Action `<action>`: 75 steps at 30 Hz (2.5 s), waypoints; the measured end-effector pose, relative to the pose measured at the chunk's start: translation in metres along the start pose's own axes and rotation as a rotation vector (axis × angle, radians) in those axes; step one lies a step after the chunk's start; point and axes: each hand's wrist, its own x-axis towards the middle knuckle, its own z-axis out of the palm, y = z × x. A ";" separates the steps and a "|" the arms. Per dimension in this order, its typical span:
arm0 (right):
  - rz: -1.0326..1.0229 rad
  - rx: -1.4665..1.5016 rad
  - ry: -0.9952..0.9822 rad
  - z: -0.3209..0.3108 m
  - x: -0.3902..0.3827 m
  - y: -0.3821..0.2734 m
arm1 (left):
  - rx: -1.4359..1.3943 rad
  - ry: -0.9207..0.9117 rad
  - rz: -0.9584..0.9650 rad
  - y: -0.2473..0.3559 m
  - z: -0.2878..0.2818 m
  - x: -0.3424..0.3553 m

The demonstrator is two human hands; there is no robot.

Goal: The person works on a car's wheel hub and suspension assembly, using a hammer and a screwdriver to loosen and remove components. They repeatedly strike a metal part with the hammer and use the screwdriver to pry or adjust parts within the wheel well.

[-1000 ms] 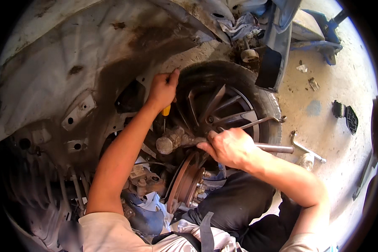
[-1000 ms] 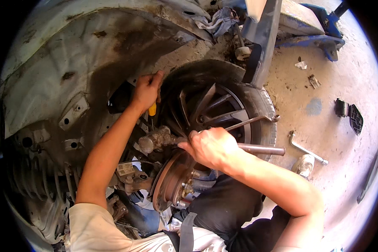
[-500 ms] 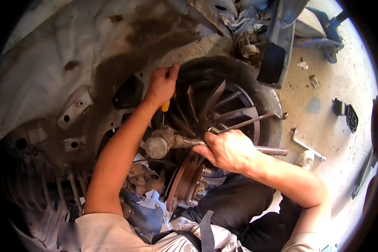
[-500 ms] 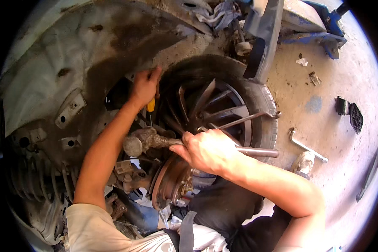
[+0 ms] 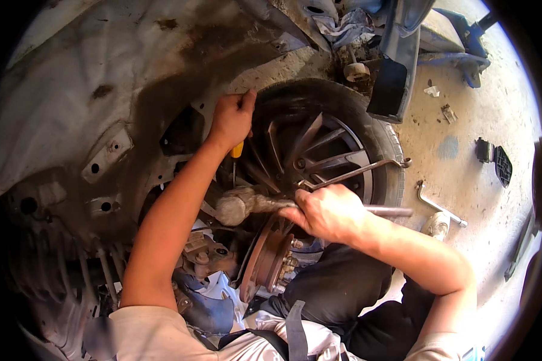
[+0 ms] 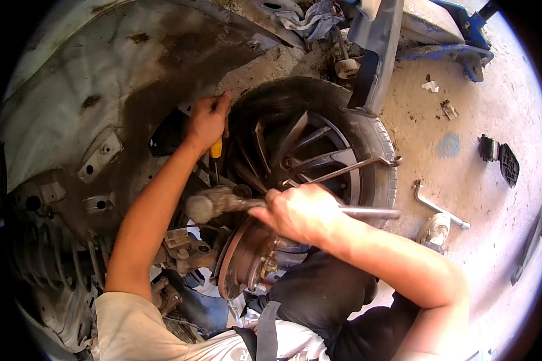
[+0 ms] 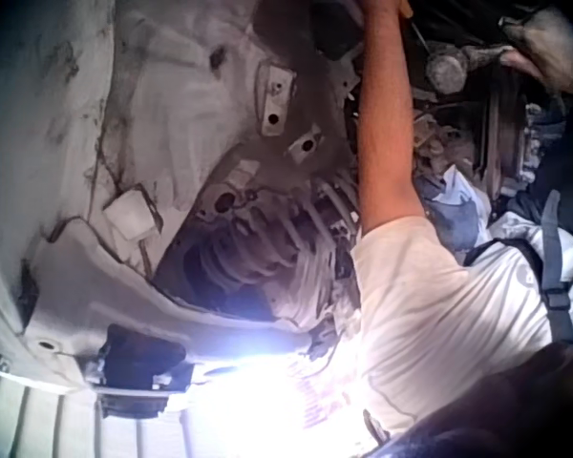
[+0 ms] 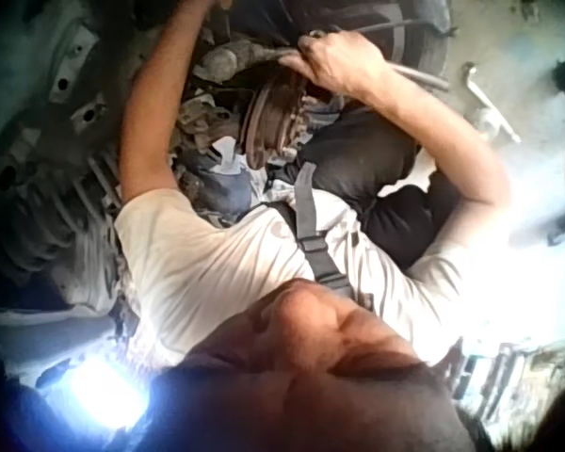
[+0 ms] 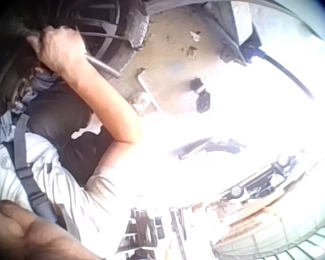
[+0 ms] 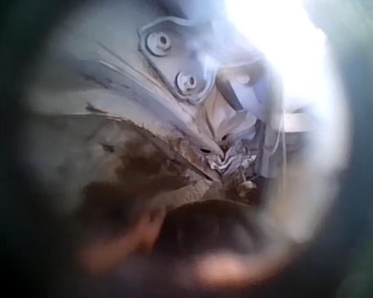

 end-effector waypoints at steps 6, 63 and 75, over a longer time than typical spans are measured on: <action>-0.013 -0.011 0.041 -0.006 -0.005 -0.005 | -0.018 -0.011 -0.040 -0.002 0.005 -0.005; 0.457 0.136 -0.042 -0.033 -0.058 0.052 | 0.031 0.100 0.009 -0.007 0.014 0.007; 0.510 -0.025 0.057 -0.071 -0.175 0.087 | 0.233 0.269 0.122 0.002 0.013 -0.004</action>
